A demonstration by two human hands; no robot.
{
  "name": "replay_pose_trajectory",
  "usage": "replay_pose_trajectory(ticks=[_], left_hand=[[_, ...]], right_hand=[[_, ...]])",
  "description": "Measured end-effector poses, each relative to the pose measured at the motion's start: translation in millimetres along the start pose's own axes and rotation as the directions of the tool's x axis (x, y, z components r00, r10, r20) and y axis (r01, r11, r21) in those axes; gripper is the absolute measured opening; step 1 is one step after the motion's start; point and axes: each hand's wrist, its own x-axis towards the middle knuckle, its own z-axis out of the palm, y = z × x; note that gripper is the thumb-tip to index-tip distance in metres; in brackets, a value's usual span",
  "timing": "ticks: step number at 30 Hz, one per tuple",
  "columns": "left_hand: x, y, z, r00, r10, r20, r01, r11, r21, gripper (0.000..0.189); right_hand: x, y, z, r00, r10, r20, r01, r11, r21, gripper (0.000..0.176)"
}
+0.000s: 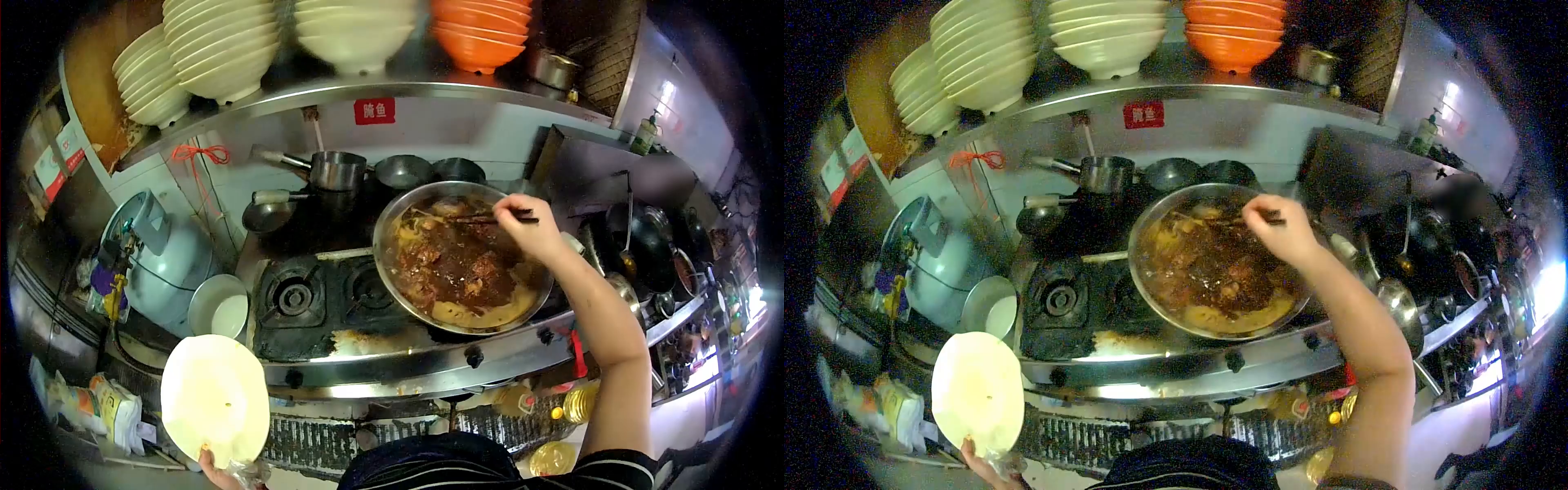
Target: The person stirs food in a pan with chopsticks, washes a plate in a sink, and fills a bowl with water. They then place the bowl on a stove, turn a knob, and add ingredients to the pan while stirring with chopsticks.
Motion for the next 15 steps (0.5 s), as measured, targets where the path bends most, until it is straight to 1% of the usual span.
replay_pose_trajectory(ticks=[1, 3, 5, 6, 9, 12, 15], left_hand=[[2.1, -1.2, -7.0, 1.0, -0.014, 0.0, 0.014, 1.0, -0.01, 0.056], [4.0, -4.8, -22.7, 0.999, -0.046, -0.005, 0.046, 0.998, -0.033, 0.055], [-3.2, -6.2, -31.1, 0.999, -0.011, -0.032, 0.011, 1.0, 0.02, 0.053], [-6.5, -5.6, -32.5, 0.999, 0.009, -0.041, -0.007, 0.999, 0.043, 0.053], [-9.8, -3.1, -28.6, 0.999, 0.029, -0.033, -0.028, 0.999, 0.018, 0.05], [-26.5, 5.4, -17.3, 0.996, -0.004, -0.092, 0.004, 1.0, 0.005, 0.045], [-17.3, -5.2, -32.1, 0.996, 0.072, -0.049, -0.074, 0.997, -0.036, 0.044]], right_hand=[[-5.4, -11.5, 5.2, 0.996, -0.053, 0.064, 0.055, 0.998, -0.02, 0.015], [-15.9, -29.2, 14.4, 0.981, -0.093, 0.173, 0.111, 0.989, -0.097, 0.016], [-20.3, -27.0, 27.7, 0.954, -0.147, 0.262, 0.185, 0.975, -0.126, 0.015], [-20.2, -23.2, 35.7, 0.933, -0.239, 0.27, 0.285, 0.948, -0.143, 0.014], [-16.7, -20.8, 44.8, 0.856, -0.304, 0.418, 0.425, 0.875, -0.234, 0.015], [-9.8, -28.8, 36.1, 0.858, -0.301, 0.416, 0.426, 0.87, -0.248, 0.014], [-10.0, -43.1, 15.9, 0.895, -0.33, 0.299, 0.386, 0.91, -0.153, 0.014]])
